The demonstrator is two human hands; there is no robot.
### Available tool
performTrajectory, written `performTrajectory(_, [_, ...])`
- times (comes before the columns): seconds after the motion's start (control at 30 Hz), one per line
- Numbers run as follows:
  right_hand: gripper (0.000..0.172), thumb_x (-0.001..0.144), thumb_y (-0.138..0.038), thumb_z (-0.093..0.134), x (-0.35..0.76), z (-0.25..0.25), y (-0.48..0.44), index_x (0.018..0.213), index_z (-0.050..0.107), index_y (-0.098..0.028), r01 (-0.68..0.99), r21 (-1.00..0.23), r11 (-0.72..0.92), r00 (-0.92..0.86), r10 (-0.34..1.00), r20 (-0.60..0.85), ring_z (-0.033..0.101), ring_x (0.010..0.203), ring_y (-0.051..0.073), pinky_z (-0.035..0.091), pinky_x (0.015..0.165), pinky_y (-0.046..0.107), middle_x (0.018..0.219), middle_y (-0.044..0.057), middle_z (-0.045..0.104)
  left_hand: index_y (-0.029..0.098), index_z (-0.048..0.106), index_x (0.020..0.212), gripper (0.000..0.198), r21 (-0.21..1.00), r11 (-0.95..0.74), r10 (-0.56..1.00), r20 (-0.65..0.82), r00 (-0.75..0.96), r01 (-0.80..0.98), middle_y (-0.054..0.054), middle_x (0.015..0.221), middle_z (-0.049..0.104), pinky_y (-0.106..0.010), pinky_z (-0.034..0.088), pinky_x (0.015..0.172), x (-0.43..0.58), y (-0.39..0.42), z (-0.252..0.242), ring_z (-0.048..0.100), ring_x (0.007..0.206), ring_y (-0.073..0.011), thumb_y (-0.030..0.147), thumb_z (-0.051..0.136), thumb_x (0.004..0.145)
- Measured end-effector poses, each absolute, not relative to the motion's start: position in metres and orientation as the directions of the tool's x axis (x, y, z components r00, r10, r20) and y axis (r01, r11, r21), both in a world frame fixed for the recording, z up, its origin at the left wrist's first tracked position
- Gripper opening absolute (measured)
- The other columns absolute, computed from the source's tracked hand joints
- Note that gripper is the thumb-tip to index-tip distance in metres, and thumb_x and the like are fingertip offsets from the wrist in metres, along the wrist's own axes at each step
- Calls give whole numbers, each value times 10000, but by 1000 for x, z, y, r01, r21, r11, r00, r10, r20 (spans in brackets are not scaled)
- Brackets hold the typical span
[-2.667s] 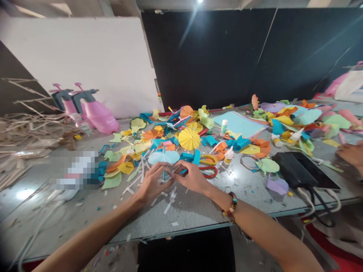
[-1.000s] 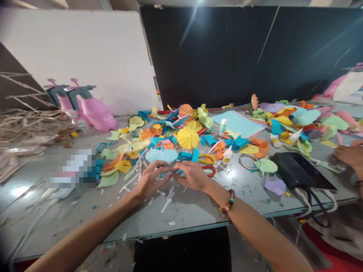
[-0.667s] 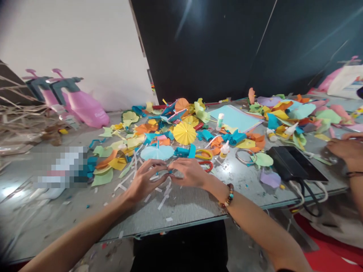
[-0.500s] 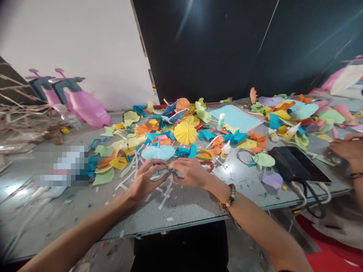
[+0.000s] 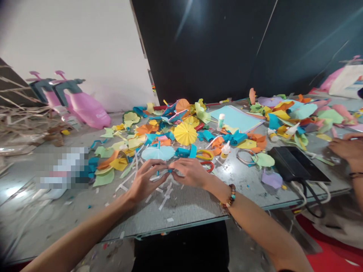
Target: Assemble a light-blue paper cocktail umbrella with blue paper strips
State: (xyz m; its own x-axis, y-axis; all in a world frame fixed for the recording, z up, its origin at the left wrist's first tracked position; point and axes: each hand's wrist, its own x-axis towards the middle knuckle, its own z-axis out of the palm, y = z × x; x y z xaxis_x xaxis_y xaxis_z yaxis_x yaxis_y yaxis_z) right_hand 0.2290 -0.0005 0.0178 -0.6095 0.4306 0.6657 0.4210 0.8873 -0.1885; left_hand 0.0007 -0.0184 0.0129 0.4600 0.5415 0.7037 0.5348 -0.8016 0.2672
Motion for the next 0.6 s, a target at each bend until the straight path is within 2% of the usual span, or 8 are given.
performTrajectory(0.37, [163, 944, -242, 617, 230, 17, 0, 1099, 632, -192, 435, -201, 878, -594, 447, 669, 745, 880, 187, 540, 744, 279, 1001, 57, 784, 240, 650, 1199, 244, 272, -795, 552, 696, 460, 543, -70, 1123, 650, -381, 570, 904, 0, -19, 12, 669, 1045, -198, 231, 651, 956])
performTrajectory(0.6, [129, 968, -257, 598, 230, 16, 1, 1073, 643, -197, 457, -180, 871, -580, 445, 682, 749, 896, 193, 524, 764, 266, 952, 47, 786, 254, 643, 1244, 289, 286, -784, 573, 676, 464, 551, -64, 1161, 630, -372, 555, 952, 0, -18, 7, 652, 1075, -190, 217, 647, 958])
